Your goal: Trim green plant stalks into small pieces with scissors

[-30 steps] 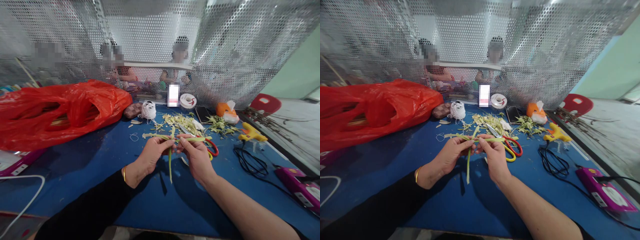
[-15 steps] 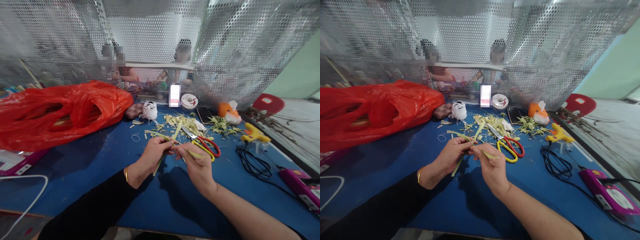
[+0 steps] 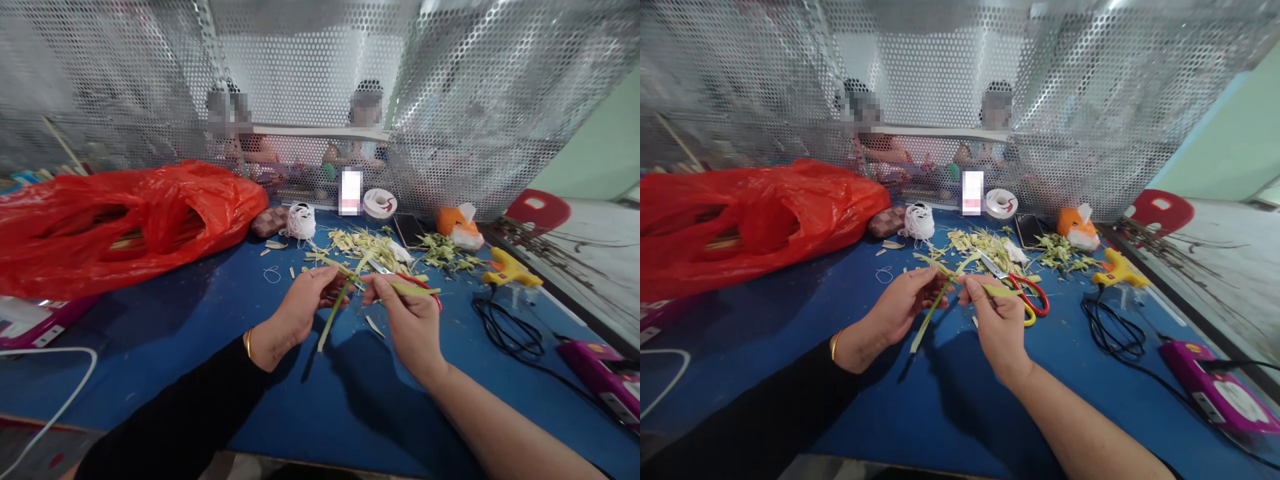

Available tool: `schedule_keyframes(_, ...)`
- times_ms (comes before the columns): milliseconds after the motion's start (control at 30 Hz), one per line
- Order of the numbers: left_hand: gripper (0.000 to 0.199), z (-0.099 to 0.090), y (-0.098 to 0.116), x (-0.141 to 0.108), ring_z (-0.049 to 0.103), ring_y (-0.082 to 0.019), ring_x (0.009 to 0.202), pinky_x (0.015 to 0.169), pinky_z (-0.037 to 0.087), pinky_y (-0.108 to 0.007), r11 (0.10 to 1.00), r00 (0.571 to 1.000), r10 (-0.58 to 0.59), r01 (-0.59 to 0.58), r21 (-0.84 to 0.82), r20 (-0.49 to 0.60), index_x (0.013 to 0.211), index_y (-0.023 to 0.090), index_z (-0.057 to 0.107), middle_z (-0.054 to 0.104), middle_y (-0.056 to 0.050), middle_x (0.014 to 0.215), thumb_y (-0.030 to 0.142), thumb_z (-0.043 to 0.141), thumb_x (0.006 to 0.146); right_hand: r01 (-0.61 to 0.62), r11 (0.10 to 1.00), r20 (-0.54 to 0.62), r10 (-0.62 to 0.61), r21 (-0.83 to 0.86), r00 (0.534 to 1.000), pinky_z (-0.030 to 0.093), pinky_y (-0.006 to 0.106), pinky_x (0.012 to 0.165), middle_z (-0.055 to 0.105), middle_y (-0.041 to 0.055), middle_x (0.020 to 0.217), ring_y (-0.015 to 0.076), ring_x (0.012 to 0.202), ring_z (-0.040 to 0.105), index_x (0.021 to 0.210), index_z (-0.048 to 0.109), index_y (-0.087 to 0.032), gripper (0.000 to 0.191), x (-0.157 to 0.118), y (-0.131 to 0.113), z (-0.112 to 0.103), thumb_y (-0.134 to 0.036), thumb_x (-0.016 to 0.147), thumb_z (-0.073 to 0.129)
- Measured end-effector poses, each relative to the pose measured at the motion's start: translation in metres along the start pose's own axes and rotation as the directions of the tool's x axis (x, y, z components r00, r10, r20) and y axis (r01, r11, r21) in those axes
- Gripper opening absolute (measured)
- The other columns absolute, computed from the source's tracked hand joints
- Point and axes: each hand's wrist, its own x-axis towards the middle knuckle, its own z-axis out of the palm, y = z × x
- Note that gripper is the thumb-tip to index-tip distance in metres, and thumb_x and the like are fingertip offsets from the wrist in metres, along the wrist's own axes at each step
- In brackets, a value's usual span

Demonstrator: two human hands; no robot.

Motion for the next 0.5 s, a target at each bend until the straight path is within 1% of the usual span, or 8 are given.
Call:
schedule_keyframes(100,0.026,0.001,0.001,-0.001,0.061,-0.013,0.064,0.065,0.051,-0.028,1.000,1.000,-0.004,0.004,0.015,-0.009,0.080,0.015,0.071,0.069,-0.005,0.075,0.041,0.067,0.078,-0.079,0.995,-0.019,0.080,0.065,0.997,0.049,0.030,0.063,0.065,0.0010,0.061,0.0162,0.060,0.060,0.080,0.073,-0.019,0.019,0.001,0.003,0.001,-0.030,0.087,0.059)
schedule_keyframes(200,0.024,0.002,0.001,-0.001,0.060,-0.013,0.064,0.065,0.049,-0.026,1.000,1.000,0.004,-0.004,0.013,-0.025,0.080,0.015,0.072,0.069,-0.004,0.074,0.037,0.074,0.073,-0.133,0.986,-0.015,0.136,0.099,0.991,0.049,0.030,0.064,0.065,0.0013,0.061,0.0163,0.061,0.060,0.074,0.070,-0.019,0.020,0.001,0.006,0.003,-0.031,0.086,0.060)
schedule_keyframes(267,0.023,0.003,0.001,-0.001,0.060,-0.012,0.064,0.065,0.049,-0.026,1.000,1.000,0.008,-0.008,0.002,-0.028,0.079,0.014,0.072,0.069,-0.003,0.073,0.035,0.076,0.070,-0.162,0.980,-0.023,0.166,0.116,0.986,0.049,0.031,0.066,0.065,0.0013,0.062,0.0162,0.061,0.060,0.071,0.068,-0.019,0.021,0.001,0.009,0.004,-0.033,0.085,0.061)
schedule_keyframes(367,0.022,0.003,0.000,-0.002,0.059,-0.011,0.061,0.064,0.048,-0.025,1.000,1.000,0.012,-0.012,0.006,-0.025,0.079,0.014,0.072,0.068,-0.003,0.072,0.033,0.077,0.069,-0.196,0.971,-0.021,0.201,0.140,0.979,0.049,0.032,0.068,0.064,0.0014,0.063,0.0163,0.061,0.060,0.070,0.066,-0.018,0.021,0.001,0.012,0.004,-0.034,0.084,0.063)
schedule_keyframes(500,0.021,0.005,-0.002,-0.002,0.057,-0.009,0.057,0.061,0.046,-0.023,0.999,0.999,0.017,-0.016,0.034,-0.032,0.082,0.013,0.071,0.065,0.000,0.069,0.028,0.077,0.068,-0.240,0.957,0.007,0.242,0.161,0.970,0.050,0.031,0.065,0.063,0.0009,0.061,0.0163,0.061,0.059,0.071,0.065,-0.018,0.022,0.000,0.012,0.005,-0.037,0.082,0.064)
